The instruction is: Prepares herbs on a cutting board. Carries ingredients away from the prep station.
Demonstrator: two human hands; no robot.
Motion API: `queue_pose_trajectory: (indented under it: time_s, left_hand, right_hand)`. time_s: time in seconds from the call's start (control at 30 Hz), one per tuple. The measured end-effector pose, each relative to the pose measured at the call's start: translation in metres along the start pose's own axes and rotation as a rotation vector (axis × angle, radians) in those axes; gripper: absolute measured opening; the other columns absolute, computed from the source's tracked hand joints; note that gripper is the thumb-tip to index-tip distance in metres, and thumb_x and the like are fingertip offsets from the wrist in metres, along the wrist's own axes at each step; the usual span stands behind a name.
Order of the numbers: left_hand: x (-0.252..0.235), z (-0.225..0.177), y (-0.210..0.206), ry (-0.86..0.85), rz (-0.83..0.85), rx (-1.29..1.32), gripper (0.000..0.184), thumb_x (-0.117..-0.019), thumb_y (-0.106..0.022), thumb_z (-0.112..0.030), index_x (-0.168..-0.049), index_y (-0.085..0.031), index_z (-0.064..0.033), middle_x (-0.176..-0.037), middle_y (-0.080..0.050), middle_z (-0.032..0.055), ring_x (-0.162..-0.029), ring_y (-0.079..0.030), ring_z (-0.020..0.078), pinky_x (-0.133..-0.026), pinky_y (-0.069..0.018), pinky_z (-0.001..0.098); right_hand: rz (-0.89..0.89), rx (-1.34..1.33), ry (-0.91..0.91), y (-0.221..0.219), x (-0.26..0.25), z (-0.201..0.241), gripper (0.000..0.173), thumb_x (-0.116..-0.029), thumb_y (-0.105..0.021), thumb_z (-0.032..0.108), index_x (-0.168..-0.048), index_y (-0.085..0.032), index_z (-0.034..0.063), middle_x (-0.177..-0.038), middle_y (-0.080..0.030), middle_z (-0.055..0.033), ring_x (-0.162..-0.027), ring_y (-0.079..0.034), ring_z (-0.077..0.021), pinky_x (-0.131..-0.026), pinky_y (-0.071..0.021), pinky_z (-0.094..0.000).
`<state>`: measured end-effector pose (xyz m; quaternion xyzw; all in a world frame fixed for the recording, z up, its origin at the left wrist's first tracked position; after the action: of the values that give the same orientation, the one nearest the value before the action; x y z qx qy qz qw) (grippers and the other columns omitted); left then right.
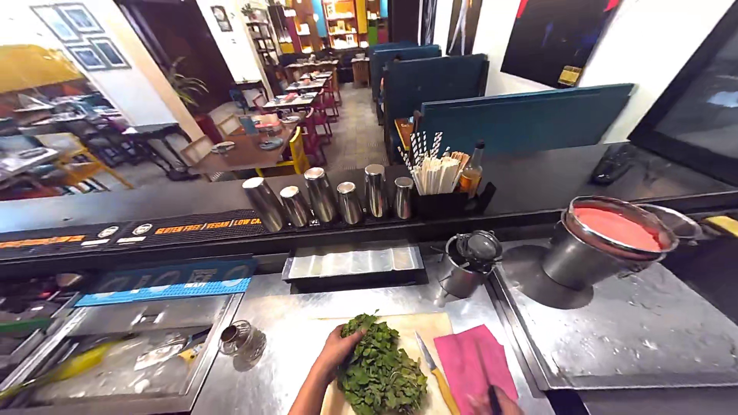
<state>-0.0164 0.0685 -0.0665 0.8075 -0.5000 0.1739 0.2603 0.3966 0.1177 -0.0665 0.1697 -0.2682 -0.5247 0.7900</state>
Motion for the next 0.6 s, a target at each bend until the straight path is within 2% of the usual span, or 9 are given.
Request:
queue_pose_trajectory:
  time_s: [0.07,0.17,0.2,0.3,0.4,0.5,0.6]
  left_hand:
    - [0.01,0.005,0.002,-0.04,0.033,0.08,0.057,-0.0905,-0.075,-0.029,-0.139,-0.057,-0.0051,-0.124,-0.068,0.0178,-0.109,-0.07,0.0281,-0.092,-0.0588,0.0486]
    - [0.035,0.013,0.011,-0.158,0.037,0.162,0.058,-0.0868,-0.075,-0.015,-0.14,-0.055,-0.0048,-0.126,-0.069,0.0149,-0.11,-0.07,0.0249,-0.093,-0.0598,0.0456]
    - [0.044,0.015,0.013,-0.207,0.038,0.2,0.059,-0.0861,-0.075,-0.01,-0.141,-0.054,-0.0044,-0.127,-0.069,0.014,-0.112,-0.069,0.024,-0.094,-0.0599,0.0444]
    - [0.068,0.03,0.021,-0.321,0.013,0.288,0.07,-0.0815,-0.074,0.002,-0.146,-0.047,-0.002,-0.13,-0.067,0.0142,-0.116,-0.068,0.0234,-0.097,-0.0595,0.0429]
    - [0.086,0.032,0.028,-0.435,-0.015,0.325,0.082,-0.0744,-0.076,0.004,-0.149,-0.041,0.0001,-0.135,-0.064,0.0141,-0.119,-0.066,0.0228,-0.098,-0.0589,0.0417]
    - [0.104,0.01,0.037,-0.64,-0.011,0.357,0.089,-0.0679,-0.082,-0.001,-0.146,-0.041,0.0019,-0.136,-0.062,0.0125,-0.119,-0.065,0.0232,-0.098,-0.0592,0.0416]
    - [0.118,-0.003,0.042,-0.857,-0.067,0.189,0.081,-0.0702,-0.087,-0.013,-0.141,-0.05,-0.0042,-0.134,-0.063,0.0085,-0.121,-0.063,0.0198,-0.1,-0.0574,0.0396]
  right_hand:
    - [0.109,-0.022,0.017,-0.038,-0.02,0.029,0.054,-0.0871,-0.077,0.047,-0.107,-0.067,-0.0024,-0.09,-0.069,-0.0154,-0.082,-0.067,-0.0285,-0.079,-0.0562,-0.0512]
    - [0.278,-0.005,0.04,-0.084,-0.031,0.062,0.068,-0.0792,-0.083,0.051,-0.119,-0.066,-0.0018,-0.115,-0.066,-0.0197,-0.103,-0.065,-0.0319,-0.093,-0.0538,-0.0515]
    - [0.324,0.006,0.04,-0.095,-0.032,0.067,0.07,-0.0779,-0.084,0.049,-0.122,-0.064,-0.0015,-0.117,-0.065,-0.0202,-0.105,-0.064,-0.0327,-0.094,-0.0532,-0.0523]
    - [0.394,0.031,0.026,-0.119,-0.032,0.07,0.064,-0.0762,-0.087,0.039,-0.119,-0.062,-0.0006,-0.108,-0.067,-0.0198,-0.099,-0.066,-0.0341,-0.09,-0.0536,-0.0551]
    - [0.238,-0.019,0.082,-0.12,-0.029,0.072,0.05,-0.072,-0.088,0.024,-0.108,-0.066,-0.0014,-0.106,-0.067,-0.019,-0.098,-0.065,-0.0329,-0.089,-0.0534,-0.0531]
    - [0.062,-0.083,0.248,-0.108,-0.026,0.097,0.042,-0.0718,-0.087,0.015,-0.104,-0.068,-0.0035,-0.126,-0.064,-0.0204,-0.11,-0.065,-0.0289,-0.094,-0.0552,-0.0452]
    - [-0.011,-0.136,0.391,-0.108,-0.031,0.107,0.026,-0.0753,-0.083,0.01,-0.09,-0.066,-0.0023,-0.138,-0.057,-0.0209,-0.122,-0.061,-0.0255,-0.099,-0.0541,-0.0376]
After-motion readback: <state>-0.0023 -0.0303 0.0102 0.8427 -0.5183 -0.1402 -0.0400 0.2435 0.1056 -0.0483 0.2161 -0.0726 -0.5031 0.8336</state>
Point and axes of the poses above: each hand's wrist, its own x-axis away from the middle knuckle, its own y-axis out of the back of the hand, z = x × y, the point moved 7 cm from there along -x, towards the middle knuckle
